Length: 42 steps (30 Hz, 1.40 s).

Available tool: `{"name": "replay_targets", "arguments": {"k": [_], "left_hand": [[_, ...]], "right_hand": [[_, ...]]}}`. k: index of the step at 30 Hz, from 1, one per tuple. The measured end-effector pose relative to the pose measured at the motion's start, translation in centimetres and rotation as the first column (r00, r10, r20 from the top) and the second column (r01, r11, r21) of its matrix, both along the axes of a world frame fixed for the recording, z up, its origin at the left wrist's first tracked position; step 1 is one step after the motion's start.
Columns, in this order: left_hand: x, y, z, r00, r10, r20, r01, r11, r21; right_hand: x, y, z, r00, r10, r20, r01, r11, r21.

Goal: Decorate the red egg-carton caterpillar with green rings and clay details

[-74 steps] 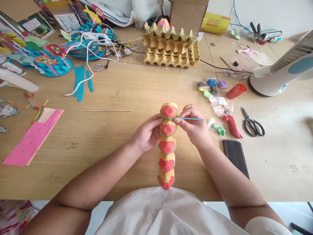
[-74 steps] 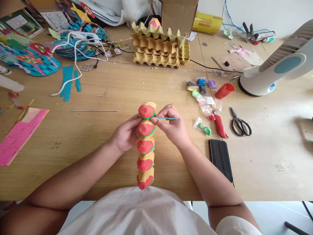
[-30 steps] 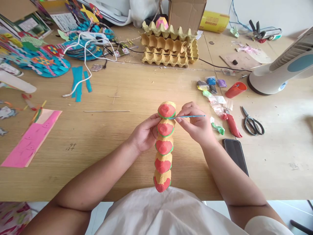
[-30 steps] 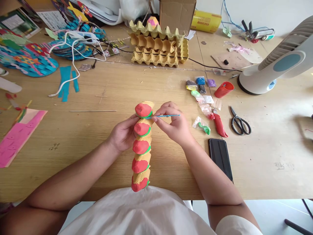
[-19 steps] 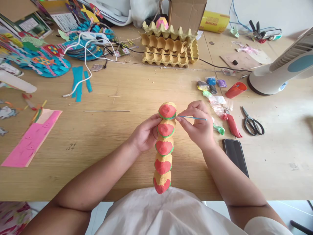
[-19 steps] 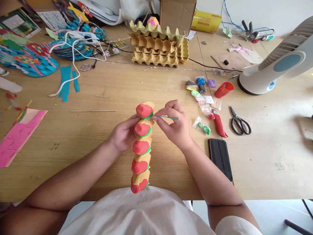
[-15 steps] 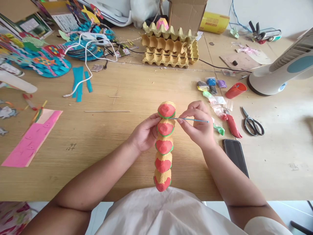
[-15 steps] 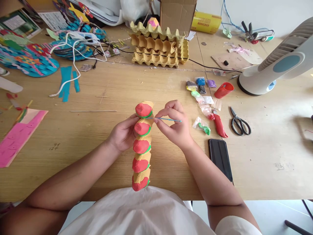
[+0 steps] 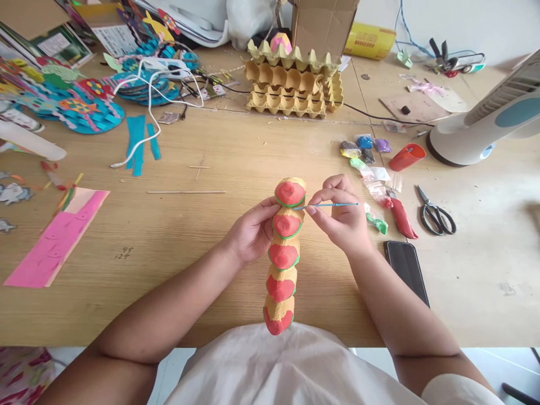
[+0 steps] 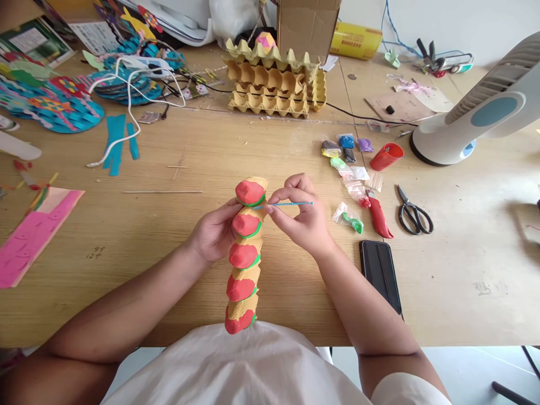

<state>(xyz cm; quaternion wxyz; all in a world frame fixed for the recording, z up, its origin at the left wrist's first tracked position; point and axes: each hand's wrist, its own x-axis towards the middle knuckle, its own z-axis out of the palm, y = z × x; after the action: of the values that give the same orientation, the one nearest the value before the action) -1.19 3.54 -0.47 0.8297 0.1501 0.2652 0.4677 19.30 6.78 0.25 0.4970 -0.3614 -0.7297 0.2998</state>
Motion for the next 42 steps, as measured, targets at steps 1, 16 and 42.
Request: {"name": "replay_targets", "arguments": {"k": [1, 16, 42], "left_hand": [[0.0, 0.0, 0.0, 1.000, -0.003, 0.002, 0.003, 1.000, -0.002], [0.3, 0.1, -0.8, 0.994, 0.076, -0.077, -0.070, 0.995, 0.075], [0.7, -0.1, -0.5, 0.962, 0.177, -0.209, -0.163, 0.983, 0.082]], "right_hand": [[-0.1, 0.0, 0.0, 1.000, -0.021, 0.006, 0.021, 1.000, 0.001], [-0.2, -0.2, 0.5, 0.998, -0.058, 0.011, 0.057, 0.993, 0.106], [-0.1, -0.5, 1.6, 0.980, -0.039, 0.194, -0.006, 0.974, 0.226]]}}
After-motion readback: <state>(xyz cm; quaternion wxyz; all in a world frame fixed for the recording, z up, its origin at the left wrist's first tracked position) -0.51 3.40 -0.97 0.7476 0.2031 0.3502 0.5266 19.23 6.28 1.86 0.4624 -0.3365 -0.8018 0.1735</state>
